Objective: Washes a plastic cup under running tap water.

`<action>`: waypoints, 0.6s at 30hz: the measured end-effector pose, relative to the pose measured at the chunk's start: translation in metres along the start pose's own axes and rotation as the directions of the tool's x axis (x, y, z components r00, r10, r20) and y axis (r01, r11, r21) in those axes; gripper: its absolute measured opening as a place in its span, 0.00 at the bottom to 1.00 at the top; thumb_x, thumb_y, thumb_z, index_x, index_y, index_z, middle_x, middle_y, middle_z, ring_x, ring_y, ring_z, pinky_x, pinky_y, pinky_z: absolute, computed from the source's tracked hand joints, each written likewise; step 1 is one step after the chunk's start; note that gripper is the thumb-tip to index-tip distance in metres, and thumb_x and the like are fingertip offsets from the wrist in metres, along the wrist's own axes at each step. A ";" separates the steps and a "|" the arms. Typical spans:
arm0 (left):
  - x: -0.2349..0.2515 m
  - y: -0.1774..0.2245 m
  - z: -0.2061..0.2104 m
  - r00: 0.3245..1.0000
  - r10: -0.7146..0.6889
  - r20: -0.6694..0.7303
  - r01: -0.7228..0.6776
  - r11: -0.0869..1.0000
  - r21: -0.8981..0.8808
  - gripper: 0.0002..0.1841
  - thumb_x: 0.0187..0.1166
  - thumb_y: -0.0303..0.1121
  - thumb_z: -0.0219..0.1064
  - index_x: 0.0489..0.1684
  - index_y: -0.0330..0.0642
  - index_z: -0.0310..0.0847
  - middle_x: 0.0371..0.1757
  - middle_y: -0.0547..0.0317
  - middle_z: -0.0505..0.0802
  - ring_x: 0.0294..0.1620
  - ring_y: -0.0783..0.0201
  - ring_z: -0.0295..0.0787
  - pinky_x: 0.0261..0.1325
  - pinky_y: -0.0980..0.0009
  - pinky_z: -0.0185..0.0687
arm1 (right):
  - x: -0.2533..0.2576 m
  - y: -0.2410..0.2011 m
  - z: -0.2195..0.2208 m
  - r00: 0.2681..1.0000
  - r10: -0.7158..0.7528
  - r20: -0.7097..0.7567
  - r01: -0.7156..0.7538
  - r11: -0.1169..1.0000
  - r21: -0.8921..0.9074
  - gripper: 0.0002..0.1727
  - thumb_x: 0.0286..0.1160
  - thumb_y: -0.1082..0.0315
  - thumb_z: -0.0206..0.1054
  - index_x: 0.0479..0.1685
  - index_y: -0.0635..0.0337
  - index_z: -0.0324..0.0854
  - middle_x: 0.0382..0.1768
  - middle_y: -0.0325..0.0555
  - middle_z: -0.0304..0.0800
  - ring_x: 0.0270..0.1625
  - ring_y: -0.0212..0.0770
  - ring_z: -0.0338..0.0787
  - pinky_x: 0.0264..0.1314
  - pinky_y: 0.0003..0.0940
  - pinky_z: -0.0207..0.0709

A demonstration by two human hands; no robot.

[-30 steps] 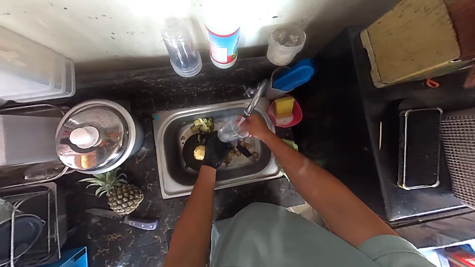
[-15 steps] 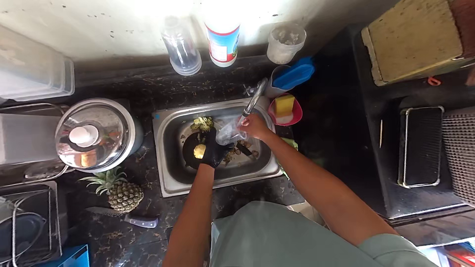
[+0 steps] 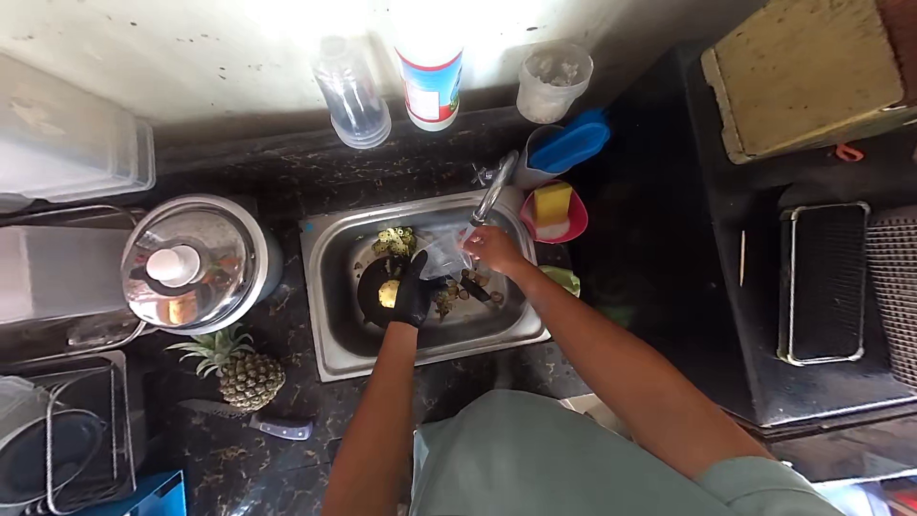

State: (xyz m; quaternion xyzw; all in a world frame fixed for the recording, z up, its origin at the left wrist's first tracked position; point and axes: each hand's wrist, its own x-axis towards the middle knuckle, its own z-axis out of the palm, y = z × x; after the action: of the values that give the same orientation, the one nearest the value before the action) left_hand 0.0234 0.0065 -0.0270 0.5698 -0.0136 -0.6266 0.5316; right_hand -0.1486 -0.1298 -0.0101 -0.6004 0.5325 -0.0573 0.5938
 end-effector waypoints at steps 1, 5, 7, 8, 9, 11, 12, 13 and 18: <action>-0.002 0.004 0.001 0.994 0.080 -0.070 -0.068 0.983 0.170 0.27 0.84 0.53 0.63 0.78 0.53 0.70 0.53 0.47 0.91 0.39 0.56 0.90 0.41 0.58 0.89 | 0.003 0.004 0.000 1.000 -0.023 0.003 0.023 0.999 -0.034 0.23 0.80 0.59 0.72 0.70 0.62 0.83 0.57 0.55 0.92 0.58 0.48 0.93 0.67 0.49 0.84; -0.027 0.044 0.008 0.885 0.437 -0.162 -0.159 0.611 0.776 0.37 0.72 0.59 0.74 0.81 0.58 0.71 0.67 0.50 0.88 0.63 0.55 0.89 0.66 0.47 0.85 | 0.006 0.011 0.006 0.998 -0.009 -0.056 0.006 0.999 -0.052 0.18 0.78 0.65 0.73 0.62 0.63 0.86 0.58 0.56 0.92 0.61 0.47 0.92 0.70 0.49 0.83; -0.036 0.060 0.011 0.844 0.523 -0.121 -0.159 0.458 0.875 0.39 0.68 0.65 0.73 0.81 0.63 0.71 0.68 0.53 0.89 0.68 0.55 0.86 0.70 0.44 0.81 | 0.005 0.010 0.009 0.999 -0.012 -0.048 0.009 0.998 -0.057 0.16 0.77 0.66 0.73 0.60 0.63 0.86 0.57 0.55 0.92 0.60 0.47 0.92 0.68 0.48 0.84; -0.038 0.066 0.012 0.830 0.548 -0.102 -0.167 0.419 0.893 0.40 0.67 0.67 0.73 0.81 0.64 0.71 0.70 0.56 0.88 0.70 0.57 0.85 0.72 0.45 0.79 | 0.006 0.008 0.009 0.999 -0.008 -0.042 0.005 0.998 -0.062 0.16 0.77 0.67 0.73 0.61 0.63 0.86 0.57 0.54 0.92 0.60 0.46 0.92 0.69 0.46 0.84; -0.038 0.070 0.013 0.819 0.566 -0.095 -0.176 0.404 0.898 0.40 0.66 0.67 0.73 0.81 0.64 0.71 0.72 0.57 0.87 0.71 0.57 0.84 0.73 0.46 0.79 | 0.006 0.006 0.009 0.999 -0.004 -0.035 0.002 0.998 -0.060 0.17 0.77 0.68 0.72 0.62 0.63 0.86 0.58 0.54 0.92 0.61 0.45 0.92 0.70 0.46 0.83; -0.035 0.076 0.015 0.833 0.542 -0.114 -0.180 0.460 0.869 0.40 0.67 0.67 0.73 0.80 0.62 0.72 0.72 0.56 0.87 0.71 0.57 0.84 0.72 0.45 0.79 | 0.008 0.002 0.010 0.999 0.008 -0.037 -0.008 1.000 -0.014 0.16 0.80 0.68 0.68 0.63 0.63 0.86 0.60 0.55 0.92 0.62 0.46 0.92 0.71 0.47 0.83; -0.032 0.076 0.017 0.859 0.494 -0.137 -0.174 0.533 0.828 0.39 0.68 0.65 0.73 0.80 0.62 0.72 0.71 0.54 0.87 0.70 0.56 0.85 0.71 0.44 0.80 | 0.009 0.001 0.011 0.999 0.020 -0.041 -0.017 0.998 0.055 0.17 0.82 0.67 0.65 0.65 0.63 0.85 0.61 0.56 0.91 0.62 0.47 0.92 0.71 0.49 0.83; -0.027 0.073 0.020 0.895 0.423 -0.144 -0.171 0.622 0.764 0.37 0.72 0.63 0.71 0.81 0.60 0.71 0.72 0.52 0.87 0.70 0.55 0.85 0.71 0.45 0.80 | 0.009 0.001 0.010 0.998 0.038 -0.043 -0.031 0.988 0.155 0.17 0.85 0.66 0.63 0.67 0.63 0.83 0.63 0.57 0.89 0.62 0.48 0.91 0.69 0.49 0.84; 0.022 0.004 0.032 0.994 0.103 -0.032 -0.099 0.987 0.128 0.32 0.83 0.64 0.58 0.78 0.55 0.74 0.55 0.49 0.92 0.40 0.54 0.91 0.41 0.56 0.90 | -0.001 0.007 0.000 0.985 0.171 0.030 -0.141 0.687 0.712 0.26 0.93 0.49 0.48 0.81 0.50 0.71 0.69 0.46 0.86 0.63 0.45 0.89 0.64 0.46 0.84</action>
State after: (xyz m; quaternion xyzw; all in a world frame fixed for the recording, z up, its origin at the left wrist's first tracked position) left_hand 0.0074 -0.0292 -0.0288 0.6129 -0.0718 -0.5855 0.5256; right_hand -0.1530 -0.1275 -0.0149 -0.2758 0.5294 -0.2193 0.7717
